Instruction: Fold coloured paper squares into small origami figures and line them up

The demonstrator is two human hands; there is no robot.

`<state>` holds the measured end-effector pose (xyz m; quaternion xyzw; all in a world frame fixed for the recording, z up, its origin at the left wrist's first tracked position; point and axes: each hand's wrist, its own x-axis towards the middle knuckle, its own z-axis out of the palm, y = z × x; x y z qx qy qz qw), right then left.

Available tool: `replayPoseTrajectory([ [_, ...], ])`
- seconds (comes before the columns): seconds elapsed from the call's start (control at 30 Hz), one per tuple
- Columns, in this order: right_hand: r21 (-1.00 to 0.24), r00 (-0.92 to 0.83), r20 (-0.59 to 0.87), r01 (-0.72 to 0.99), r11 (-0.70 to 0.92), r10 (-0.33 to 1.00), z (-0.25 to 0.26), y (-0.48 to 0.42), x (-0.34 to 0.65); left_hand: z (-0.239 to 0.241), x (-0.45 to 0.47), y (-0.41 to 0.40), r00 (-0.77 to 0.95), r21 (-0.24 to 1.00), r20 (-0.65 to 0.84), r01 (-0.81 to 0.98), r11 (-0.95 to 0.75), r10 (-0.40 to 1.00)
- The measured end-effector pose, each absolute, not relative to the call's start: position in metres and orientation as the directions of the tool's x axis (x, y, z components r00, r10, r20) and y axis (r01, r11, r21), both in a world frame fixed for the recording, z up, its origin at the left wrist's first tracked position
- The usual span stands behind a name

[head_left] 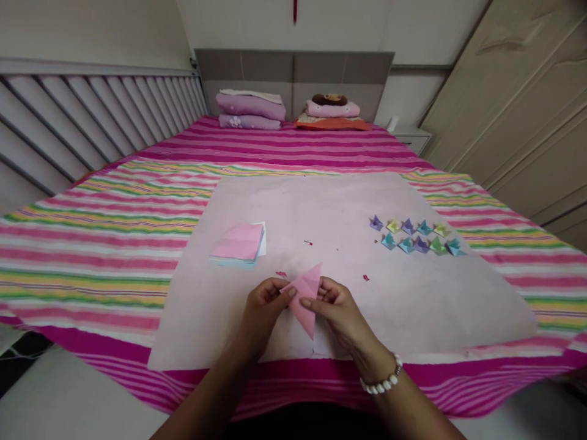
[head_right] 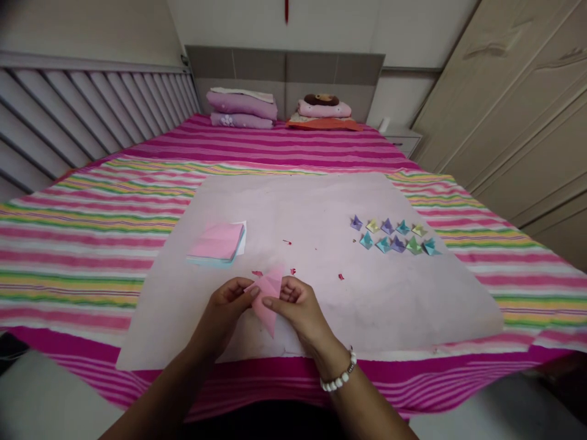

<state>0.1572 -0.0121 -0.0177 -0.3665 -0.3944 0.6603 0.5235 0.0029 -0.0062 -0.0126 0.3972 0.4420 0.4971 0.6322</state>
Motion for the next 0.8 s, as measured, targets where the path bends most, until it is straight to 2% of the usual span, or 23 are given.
replayPoseTrajectory([
  [0.2,-0.938,0.023,-0.058,-0.344,-0.046,0.998,-0.017,-0.008,0.158,-0.012,-0.004,-0.007,0.19,0.958,-0.147,-0.215,0.188,0.971],
  [0.4,-0.971,0.056,-0.037,-0.238,-0.023,0.998,-0.009,-0.013,0.157,-0.011,-0.015,-0.004,0.147,0.992,-0.047,0.122,0.029,0.988],
  [0.47,-0.978,0.031,-0.031,-0.206,-0.024,0.999,-0.005,-0.017,0.155,-0.011,-0.017,-0.004,0.156,0.985,-0.075,0.167,0.049,0.985],
  [0.57,-0.977,-0.037,-0.019,-0.212,-0.026,0.999,0.001,-0.019,0.154,-0.012,-0.017,-0.005,0.233,0.986,-0.149,0.107,0.127,0.961],
  [0.8,-0.922,-0.133,-0.121,-0.351,-0.161,0.984,0.006,-0.018,0.156,-0.022,-0.015,-0.007,0.383,0.974,-0.177,-0.067,0.218,0.907],
])
